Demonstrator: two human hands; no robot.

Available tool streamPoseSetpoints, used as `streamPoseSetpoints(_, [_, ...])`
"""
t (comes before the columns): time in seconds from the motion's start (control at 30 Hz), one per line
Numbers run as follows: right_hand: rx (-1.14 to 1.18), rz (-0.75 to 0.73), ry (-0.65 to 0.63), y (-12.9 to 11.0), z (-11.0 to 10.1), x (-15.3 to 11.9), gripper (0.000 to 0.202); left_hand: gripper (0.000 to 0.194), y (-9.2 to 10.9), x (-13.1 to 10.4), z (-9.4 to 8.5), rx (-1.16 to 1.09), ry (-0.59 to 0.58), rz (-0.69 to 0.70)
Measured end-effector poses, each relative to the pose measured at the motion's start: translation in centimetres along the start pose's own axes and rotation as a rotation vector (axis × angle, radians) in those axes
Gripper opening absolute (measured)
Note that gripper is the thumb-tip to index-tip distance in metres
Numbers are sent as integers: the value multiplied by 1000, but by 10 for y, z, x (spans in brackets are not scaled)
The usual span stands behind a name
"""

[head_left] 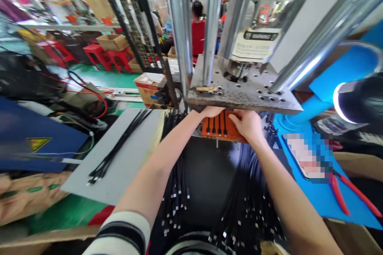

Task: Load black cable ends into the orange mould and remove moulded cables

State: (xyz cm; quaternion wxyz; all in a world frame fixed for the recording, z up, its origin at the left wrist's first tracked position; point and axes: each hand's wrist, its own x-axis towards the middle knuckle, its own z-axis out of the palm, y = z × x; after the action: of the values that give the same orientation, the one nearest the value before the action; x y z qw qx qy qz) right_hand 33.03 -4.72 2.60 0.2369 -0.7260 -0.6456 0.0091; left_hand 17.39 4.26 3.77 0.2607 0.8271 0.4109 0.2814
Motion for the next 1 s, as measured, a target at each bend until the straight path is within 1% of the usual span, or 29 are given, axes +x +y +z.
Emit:
streamPoseSetpoints(0.03, [-22, 4, 61, 14, -2, -11, 21, 33, -8, -12, -5, 46, -15, 15])
streamPoseSetpoints(0.07, [-52, 45, 134, 30, -4, -24, 27, 32, -17, -26, -12, 127, -27, 25])
streamPoseSetpoints(0.1, [-101, 90, 146, 48, -6, -38, 31, 34, -27, -41, -18, 233, -25, 20])
streamPoseSetpoints(0.13, [-192, 153, 104, 65, -6, -52, 34, 36, -39, -55, -25, 354, -3, -12])
streamPoseSetpoints(0.2, [-393, 263, -123, 92, -6, -76, 41, 40, -63, -80, -39, 577, 35, -170])
streamPoseSetpoints(0.23, [-461, 303, -229, 101, -5, -85, 44, 40, -75, -88, -45, 637, 36, -268])
streamPoseSetpoints(0.27, [-490, 326, -306, 106, -4, -91, 44, 38, -86, -93, -51, 663, 17, -342])
streamPoseSetpoints(0.3, [-483, 342, -342, 108, -4, -95, 41, 34, -95, -95, -55, 660, -15, -382])
streamPoseSetpoints(0.37, [-404, 364, -335, 108, -3, -96, 31, 25, -108, -93, -61, 610, -54, -383])
streamPoseSetpoints(0.43, [-345, 405, -300, 107, -4, -93, 28, 23, -110, -89, -65, 559, -37, -359])
streamPoseSetpoints(0.53, [-346, 467, -242, 106, -3, -90, 37, 21, -103, -88, -69, 488, -6, -321])
streamPoseSetpoints(0.6, [-312, 487, -205, 108, 0, -88, 40, 20, -95, -92, -71, 407, 55, -273])
streamPoseSetpoints(0.7, [-113, 530, -140, 113, 7, -85, 28, 30, -83, -101, -72, 188, 164, -187])
streamPoseSetpoints(0.77, [43, 569, -93, 116, 8, -85, 23, 33, -69, -106, -71, 12, 186, -150])
streamPoseSetpoints(0.83, [141, 585, 4, 115, 2, -88, 25, 31, -50, -110, -70, -128, 178, -123])
streamPoseSetpoints(0.87, [179, 566, 76, 111, -4, -91, 26, 29, -38, -111, -69, -173, 171, -101])
streamPoseSetpoints(0.9, [225, 517, 144, 105, -10, -95, 27, 28, -25, -110, -68, -204, 159, -66])
streamPoseSetpoints(0.93, [282, 442, 185, 96, -18, -99, 28, 25, -11, -108, -68, -220, 140, -19])
streamPoseSetpoints(0.97, [357, 349, 189, 85, -26, -103, 28, 23, 4, -105, -67, -230, 120, 39])
streamPoseSetpoints(1.0, [445, 248, 159, 73, -33, -106, 28, 20, 19, -101, -66, -237, 98, 96])
